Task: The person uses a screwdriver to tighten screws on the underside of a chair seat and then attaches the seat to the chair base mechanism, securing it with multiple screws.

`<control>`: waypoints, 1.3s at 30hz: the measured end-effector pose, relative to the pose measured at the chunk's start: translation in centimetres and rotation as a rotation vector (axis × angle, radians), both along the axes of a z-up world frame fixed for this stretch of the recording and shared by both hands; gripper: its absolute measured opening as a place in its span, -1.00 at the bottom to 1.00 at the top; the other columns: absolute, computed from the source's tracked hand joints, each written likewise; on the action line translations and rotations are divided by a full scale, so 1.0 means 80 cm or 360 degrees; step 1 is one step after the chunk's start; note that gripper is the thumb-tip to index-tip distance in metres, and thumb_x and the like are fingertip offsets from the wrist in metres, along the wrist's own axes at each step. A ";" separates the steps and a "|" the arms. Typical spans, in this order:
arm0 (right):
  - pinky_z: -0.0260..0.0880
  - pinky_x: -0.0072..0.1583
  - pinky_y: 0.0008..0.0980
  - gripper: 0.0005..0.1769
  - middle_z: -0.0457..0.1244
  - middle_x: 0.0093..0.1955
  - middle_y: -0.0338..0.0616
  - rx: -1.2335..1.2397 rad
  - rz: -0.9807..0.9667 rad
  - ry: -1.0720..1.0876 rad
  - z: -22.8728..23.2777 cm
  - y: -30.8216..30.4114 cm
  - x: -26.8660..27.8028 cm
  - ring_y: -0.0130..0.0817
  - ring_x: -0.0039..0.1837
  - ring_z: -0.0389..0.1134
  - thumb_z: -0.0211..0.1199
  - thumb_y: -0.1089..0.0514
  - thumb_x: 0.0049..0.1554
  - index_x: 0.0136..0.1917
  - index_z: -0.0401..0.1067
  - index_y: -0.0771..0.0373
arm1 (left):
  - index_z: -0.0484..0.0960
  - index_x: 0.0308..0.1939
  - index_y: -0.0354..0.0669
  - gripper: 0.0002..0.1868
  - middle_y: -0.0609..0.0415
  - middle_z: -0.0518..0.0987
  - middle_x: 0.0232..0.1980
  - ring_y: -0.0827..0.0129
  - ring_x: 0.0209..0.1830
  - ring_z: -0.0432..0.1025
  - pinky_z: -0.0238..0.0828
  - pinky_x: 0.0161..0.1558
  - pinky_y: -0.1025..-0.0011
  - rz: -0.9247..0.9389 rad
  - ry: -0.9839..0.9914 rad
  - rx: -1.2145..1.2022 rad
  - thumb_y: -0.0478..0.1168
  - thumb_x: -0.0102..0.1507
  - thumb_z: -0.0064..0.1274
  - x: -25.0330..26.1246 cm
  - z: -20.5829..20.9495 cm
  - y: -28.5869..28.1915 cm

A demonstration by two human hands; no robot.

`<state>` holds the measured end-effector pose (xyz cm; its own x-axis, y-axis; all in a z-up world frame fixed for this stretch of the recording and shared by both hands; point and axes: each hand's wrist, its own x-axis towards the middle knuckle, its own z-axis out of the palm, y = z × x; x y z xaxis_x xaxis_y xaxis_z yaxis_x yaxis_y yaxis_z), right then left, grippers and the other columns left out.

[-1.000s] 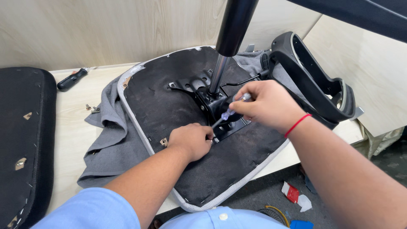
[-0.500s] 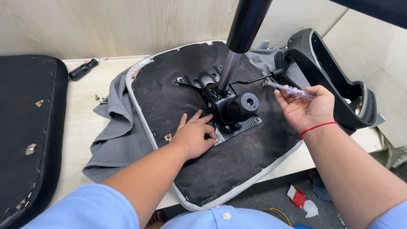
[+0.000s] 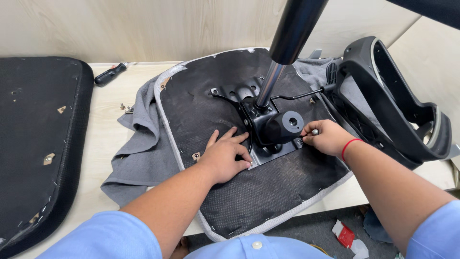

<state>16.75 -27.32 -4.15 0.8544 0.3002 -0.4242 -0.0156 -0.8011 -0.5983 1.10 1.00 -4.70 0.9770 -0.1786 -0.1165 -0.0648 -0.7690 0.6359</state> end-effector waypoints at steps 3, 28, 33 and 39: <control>0.29 -0.07 -0.42 -0.86 0.27 -0.31 -0.28 -0.0187 0.0099 -0.0201 -0.013 -0.003 0.006 -0.51 -0.23 0.21 0.28 0.13 0.21 -0.06 0.56 0.24 | 0.82 -0.30 0.21 -0.89 0.28 0.29 0.54 0.22 0.68 -0.17 -0.54 0.58 -0.07 0.0021 0.0012 -0.0007 -0.04 0.13 0.24 0.000 0.000 -0.001; 0.41 0.12 -0.27 -0.73 0.45 -0.09 -0.07 -0.0288 0.0144 -0.0407 -0.004 0.014 -0.020 -0.21 -0.03 0.47 0.23 0.03 0.21 0.17 0.52 0.04 | 0.84 -0.29 0.19 -0.86 0.29 0.61 0.24 0.22 0.63 -0.03 -0.44 0.57 -0.10 0.0055 -0.0105 -0.0071 -0.04 0.10 0.27 0.000 -0.014 0.000; 0.41 0.12 -0.30 -0.73 0.46 -0.05 -0.09 -0.0124 0.0156 -0.0540 -0.011 0.030 -0.027 -0.26 -0.01 0.47 0.26 0.08 0.18 0.14 0.58 0.10 | 0.84 -0.28 0.14 -0.85 0.24 0.69 0.14 0.25 0.61 0.06 -0.44 0.57 -0.15 0.0013 -0.0117 -0.0072 -0.06 0.10 0.27 -0.003 -0.013 0.004; 0.44 0.11 -0.29 -0.73 0.47 -0.08 -0.08 -0.0080 0.0036 -0.0388 -0.006 0.033 -0.029 -0.23 -0.03 0.49 0.26 0.07 0.18 0.13 0.57 0.11 | 0.85 -0.32 0.16 -0.87 0.26 0.69 0.10 0.29 0.59 0.06 -0.52 0.56 -0.13 0.0012 -0.0053 -0.0073 -0.05 0.09 0.28 -0.006 -0.006 0.002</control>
<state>14.45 -24.64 -4.63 0.9266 0.3038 -0.2215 0.1422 -0.8286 -0.5415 0.65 1.13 -5.19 0.9815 -0.1758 -0.0756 -0.0811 -0.7398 0.6679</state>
